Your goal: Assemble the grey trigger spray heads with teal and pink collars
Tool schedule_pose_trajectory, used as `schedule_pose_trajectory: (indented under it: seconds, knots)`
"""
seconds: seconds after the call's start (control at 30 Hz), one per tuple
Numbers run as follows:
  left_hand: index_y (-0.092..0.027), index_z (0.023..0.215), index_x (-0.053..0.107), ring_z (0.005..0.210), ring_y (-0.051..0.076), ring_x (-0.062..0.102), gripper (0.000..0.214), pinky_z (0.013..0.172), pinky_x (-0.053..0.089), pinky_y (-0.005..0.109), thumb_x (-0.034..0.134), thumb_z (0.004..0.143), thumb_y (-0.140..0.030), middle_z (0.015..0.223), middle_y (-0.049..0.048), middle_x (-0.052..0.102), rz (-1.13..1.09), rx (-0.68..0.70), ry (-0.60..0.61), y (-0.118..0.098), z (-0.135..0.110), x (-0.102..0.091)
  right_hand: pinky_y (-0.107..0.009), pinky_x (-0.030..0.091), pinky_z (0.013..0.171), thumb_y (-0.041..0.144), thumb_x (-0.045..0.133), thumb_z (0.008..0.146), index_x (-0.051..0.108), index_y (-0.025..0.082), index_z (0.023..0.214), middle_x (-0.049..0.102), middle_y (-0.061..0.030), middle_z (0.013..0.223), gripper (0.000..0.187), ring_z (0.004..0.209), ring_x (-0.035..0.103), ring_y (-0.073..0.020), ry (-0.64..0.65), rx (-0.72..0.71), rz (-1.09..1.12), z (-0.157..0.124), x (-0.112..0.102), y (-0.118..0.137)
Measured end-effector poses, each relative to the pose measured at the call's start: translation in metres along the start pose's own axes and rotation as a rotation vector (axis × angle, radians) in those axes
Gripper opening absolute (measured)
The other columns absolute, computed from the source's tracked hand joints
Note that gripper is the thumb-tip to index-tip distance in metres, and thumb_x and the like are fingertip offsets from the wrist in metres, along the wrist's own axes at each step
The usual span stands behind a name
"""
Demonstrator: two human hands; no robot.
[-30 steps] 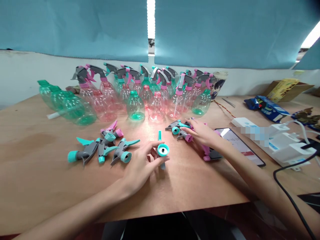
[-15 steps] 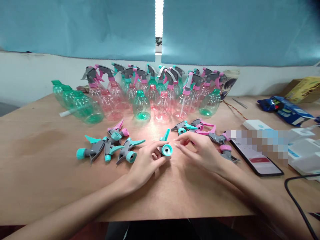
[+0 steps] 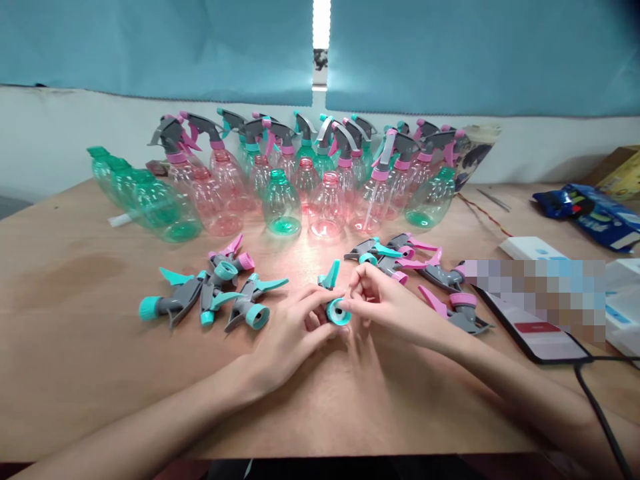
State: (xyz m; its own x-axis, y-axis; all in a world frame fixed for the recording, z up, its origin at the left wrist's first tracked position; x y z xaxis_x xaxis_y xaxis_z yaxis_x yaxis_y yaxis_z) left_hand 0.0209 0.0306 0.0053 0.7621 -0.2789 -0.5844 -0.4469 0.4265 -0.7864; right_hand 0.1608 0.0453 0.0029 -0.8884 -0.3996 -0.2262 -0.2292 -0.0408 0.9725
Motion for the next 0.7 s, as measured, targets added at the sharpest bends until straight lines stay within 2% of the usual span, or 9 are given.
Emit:
schedule_pose_trajectory:
  seconds: [0.1,0.23,0.37,0.57,0.7]
  knots:
    - [-0.021,0.106,0.063,0.061,0.009,0.051,0.028,0.055,0.044,0.019,0.063,0.08,-0.01,0.088,-0.0007,0.059,0.029,0.048,-0.044,-0.002,-0.001,-0.004,-0.019,0.044,0.045,0.036,0.062,0.082,0.043,0.022,0.092,0.052,0.0067,0.067,0.026,0.051,0.05,-0.0083,0.029,0.2,0.175,-0.002,0.011,-0.011]
    - [-0.019,0.104,0.063,0.059,0.007,0.049,0.026,0.058,0.045,0.02,0.063,0.08,-0.008,0.085,-0.0016,0.056,0.1,0.121,-0.11,-0.005,-0.002,-0.007,-0.017,0.039,0.032,0.038,0.053,0.086,0.041,0.022,0.101,0.049,0.0099,0.052,0.025,0.037,0.045,-0.0083,0.061,0.394,0.314,-0.007,0.026,-0.019]
    - [-0.019,0.105,0.062,0.06,0.008,0.05,0.026,0.061,0.046,0.021,0.061,0.082,-0.007,0.088,-0.0008,0.057,0.158,0.166,-0.134,-0.006,-0.001,-0.007,-0.016,0.041,0.03,0.041,0.049,0.088,0.037,0.023,0.108,0.052,0.0098,0.051,0.03,0.034,0.048,-0.0088,0.121,0.409,0.413,-0.007,0.035,-0.027]
    - [-0.021,0.107,0.062,0.075,0.013,0.06,0.021,0.069,0.051,0.024,0.055,0.088,-0.015,0.096,0.0029,0.061,0.232,0.157,-0.15,-0.005,-0.003,-0.005,-0.023,0.051,0.035,0.048,0.04,0.09,0.033,0.024,0.103,0.059,0.0066,0.06,0.029,0.035,0.052,-0.0095,0.32,0.406,0.615,-0.012,0.052,-0.029]
    - [-0.02,0.106,0.063,0.085,0.016,0.062,0.018,0.073,0.052,0.025,0.055,0.09,-0.021,0.097,0.0045,0.064,0.273,0.216,-0.163,-0.009,-0.006,-0.003,-0.024,0.05,0.033,0.047,0.037,0.088,0.031,0.025,0.101,0.058,0.0058,0.058,0.027,0.037,0.056,-0.0127,0.316,0.399,0.671,-0.014,0.059,-0.025]
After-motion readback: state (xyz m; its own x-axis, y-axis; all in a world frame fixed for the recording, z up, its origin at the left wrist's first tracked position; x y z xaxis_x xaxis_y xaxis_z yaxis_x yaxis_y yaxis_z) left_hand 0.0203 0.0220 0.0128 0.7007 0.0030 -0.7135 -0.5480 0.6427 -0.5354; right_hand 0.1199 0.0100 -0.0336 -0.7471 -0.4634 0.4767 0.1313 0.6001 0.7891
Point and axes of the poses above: each hand's wrist, its own z-axis towards the middle knuckle, its own x-axis out of the palm, y = z × x, the point moved 6 cm from there along z, towards the middle knuckle
